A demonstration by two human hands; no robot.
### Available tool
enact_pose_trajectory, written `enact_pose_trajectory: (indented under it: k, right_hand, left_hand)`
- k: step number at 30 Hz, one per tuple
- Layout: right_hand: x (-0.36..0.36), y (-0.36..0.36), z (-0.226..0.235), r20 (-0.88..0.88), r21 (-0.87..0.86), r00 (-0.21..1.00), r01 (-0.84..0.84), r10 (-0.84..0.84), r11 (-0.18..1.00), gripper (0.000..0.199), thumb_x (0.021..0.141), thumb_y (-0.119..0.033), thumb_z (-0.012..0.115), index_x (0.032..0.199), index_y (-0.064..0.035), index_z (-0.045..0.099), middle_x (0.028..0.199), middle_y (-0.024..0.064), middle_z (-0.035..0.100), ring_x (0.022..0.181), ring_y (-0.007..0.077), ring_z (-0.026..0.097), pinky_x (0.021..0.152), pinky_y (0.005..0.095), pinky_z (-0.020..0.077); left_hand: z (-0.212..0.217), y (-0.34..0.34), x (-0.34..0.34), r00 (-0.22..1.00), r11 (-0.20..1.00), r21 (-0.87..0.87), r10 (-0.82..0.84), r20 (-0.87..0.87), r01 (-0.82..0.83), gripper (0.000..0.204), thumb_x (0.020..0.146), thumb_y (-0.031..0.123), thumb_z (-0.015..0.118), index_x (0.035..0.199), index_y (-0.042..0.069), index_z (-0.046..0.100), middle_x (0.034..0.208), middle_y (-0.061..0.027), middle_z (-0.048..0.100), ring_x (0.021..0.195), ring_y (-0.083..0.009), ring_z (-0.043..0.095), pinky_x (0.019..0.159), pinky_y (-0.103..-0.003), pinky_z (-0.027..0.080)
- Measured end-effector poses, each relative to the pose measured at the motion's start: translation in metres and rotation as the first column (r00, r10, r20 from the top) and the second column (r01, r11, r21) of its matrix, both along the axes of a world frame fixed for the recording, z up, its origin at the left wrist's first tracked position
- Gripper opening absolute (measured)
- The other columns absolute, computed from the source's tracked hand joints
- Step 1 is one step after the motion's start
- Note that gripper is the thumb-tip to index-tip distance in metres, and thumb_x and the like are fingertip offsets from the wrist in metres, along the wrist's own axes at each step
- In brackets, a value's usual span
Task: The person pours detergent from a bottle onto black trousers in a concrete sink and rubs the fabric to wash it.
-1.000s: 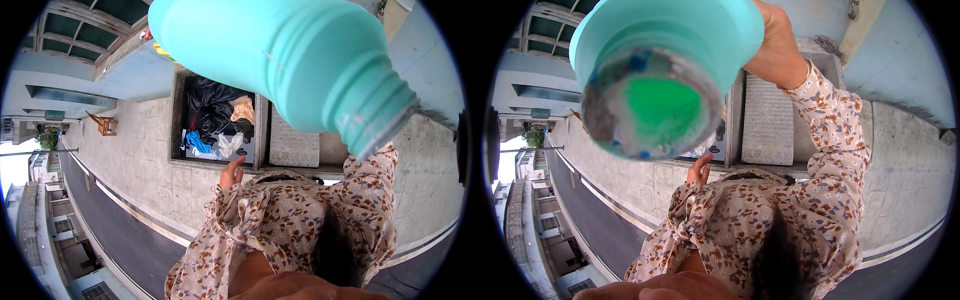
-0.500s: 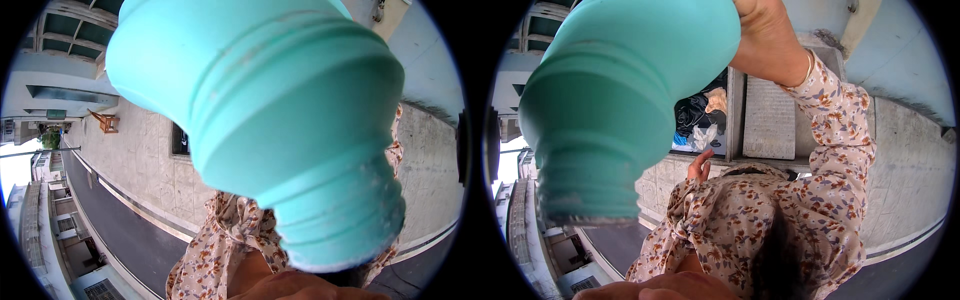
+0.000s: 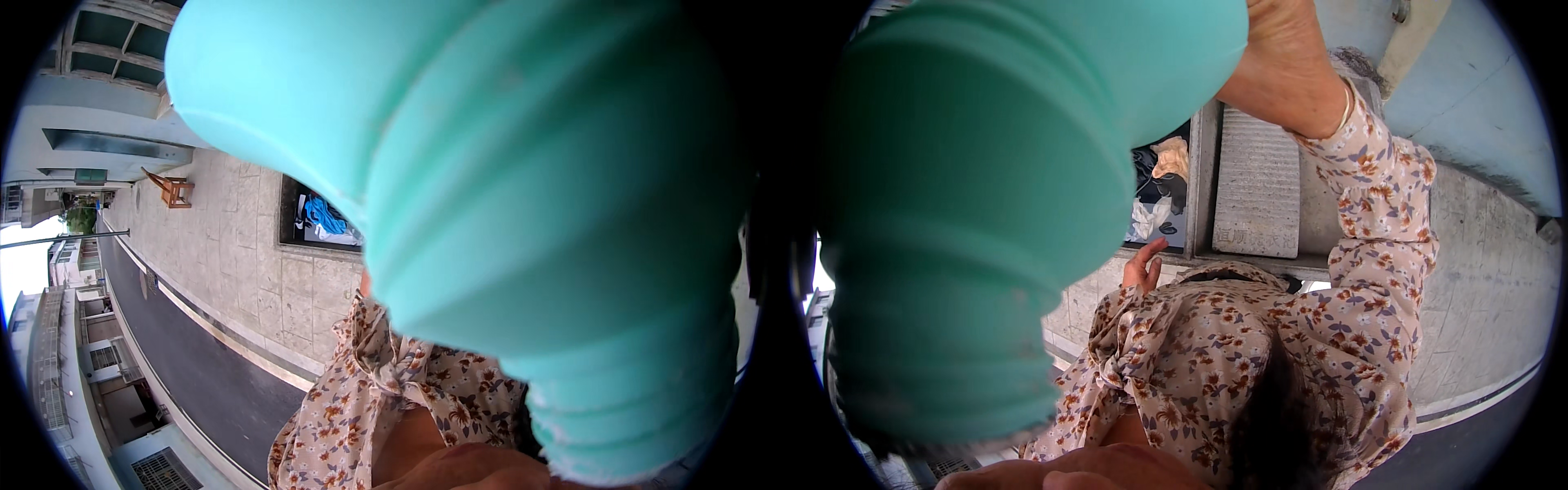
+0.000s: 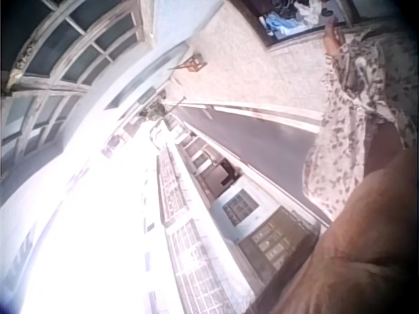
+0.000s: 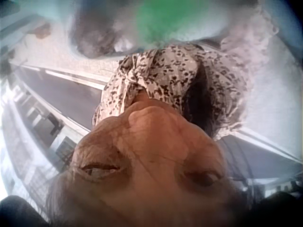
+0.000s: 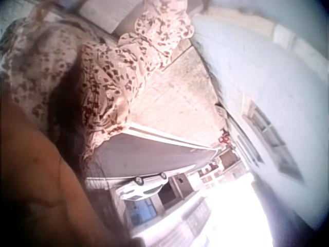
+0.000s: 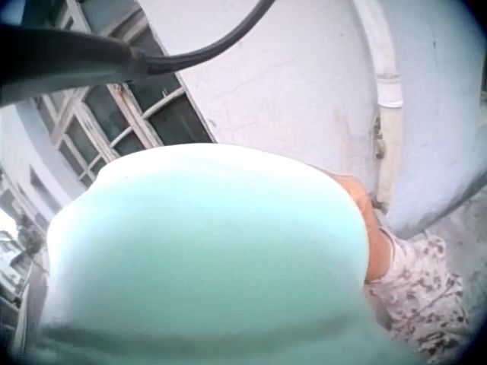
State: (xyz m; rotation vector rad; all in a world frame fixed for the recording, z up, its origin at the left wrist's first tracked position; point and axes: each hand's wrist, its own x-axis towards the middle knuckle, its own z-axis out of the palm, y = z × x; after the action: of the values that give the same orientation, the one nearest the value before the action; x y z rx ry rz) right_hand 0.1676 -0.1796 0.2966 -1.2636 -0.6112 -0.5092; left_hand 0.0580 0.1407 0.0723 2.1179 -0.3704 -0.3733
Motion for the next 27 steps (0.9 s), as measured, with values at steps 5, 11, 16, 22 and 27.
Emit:
enact_pose_trajectory:
  k: [5,11,16,22,27]
  right_hand:
    - [0.017,-0.028,-0.015,-0.257,-0.066,0.959,0.104,-0.118,0.992,0.028,0.077,-0.002,0.066,0.104,-0.0030,0.059,0.099,0.0063,0.063,0.082,0.0152,0.061,0.060,0.0278,0.0539]
    - [0.042,-0.091,-0.100,-0.639,-0.090,0.700,0.344,-0.319,0.935,0.028,0.077,-0.002,0.065,0.104,-0.0041,0.058,0.097,0.0055,0.063,0.081,0.0153,0.061,0.057,0.0282,0.0551]
    - [0.047,-0.138,-0.146,-0.726,-0.126,0.484,0.604,-0.488,0.787,0.031,0.077,-0.004,0.066,0.106,-0.0043,0.057,0.098,0.0061,0.061,0.084,0.0162,0.060,0.055,0.0291,0.0554]
    - [0.051,-0.179,-0.201,-0.655,-0.383,0.332,0.628,-0.678,0.677,0.032,0.079,-0.005,0.064,0.109,-0.0077,0.054,0.102,0.0081,0.060,0.083,0.0204,0.061,0.056,0.0327,0.0567]
    - [0.036,-0.191,-0.213,-0.717,-0.157,0.400,0.704,-0.570,0.693,0.034,0.079,-0.006,0.064,0.111,-0.0094,0.056,0.102,0.0083,0.059,0.083,0.0228,0.061,0.049,0.0335,0.0560]
  left_hand:
    - [-0.004,0.003,-0.001,0.997,0.999,0.042,-0.014,0.078,0.010,0.037,0.084,0.000,0.049,0.120,0.005,0.051,0.111,-0.0140,0.061,0.105,-0.0264,0.057,0.090,-0.034,0.043]
    - [-0.006,0.006,-0.003,0.998,1.000,0.013,-0.001,0.067,0.000,0.036,0.087,0.001,0.047,0.122,0.005,0.050,0.110,-0.0135,0.062,0.107,-0.0240,0.057,0.092,-0.033,0.041]
    - [0.004,0.009,-0.014,0.997,0.999,0.024,0.039,0.061,-0.041,0.036,0.086,0.002,0.048,0.122,0.005,0.050,0.109,-0.0134,0.062,0.106,-0.0248,0.057,0.091,-0.033,0.042]
    - [0.010,0.004,-0.037,0.993,0.993,0.056,0.095,0.070,-0.099,0.037,0.085,0.002,0.048,0.121,0.005,0.051,0.109,-0.0139,0.062,0.106,-0.0257,0.058,0.091,-0.033,0.042]
    - [-0.003,-0.005,-0.055,0.988,0.989,0.025,0.142,0.066,-0.144,0.037,0.084,0.002,0.049,0.121,0.005,0.051,0.109,-0.0142,0.062,0.107,-0.0275,0.057,0.091,-0.034,0.042]
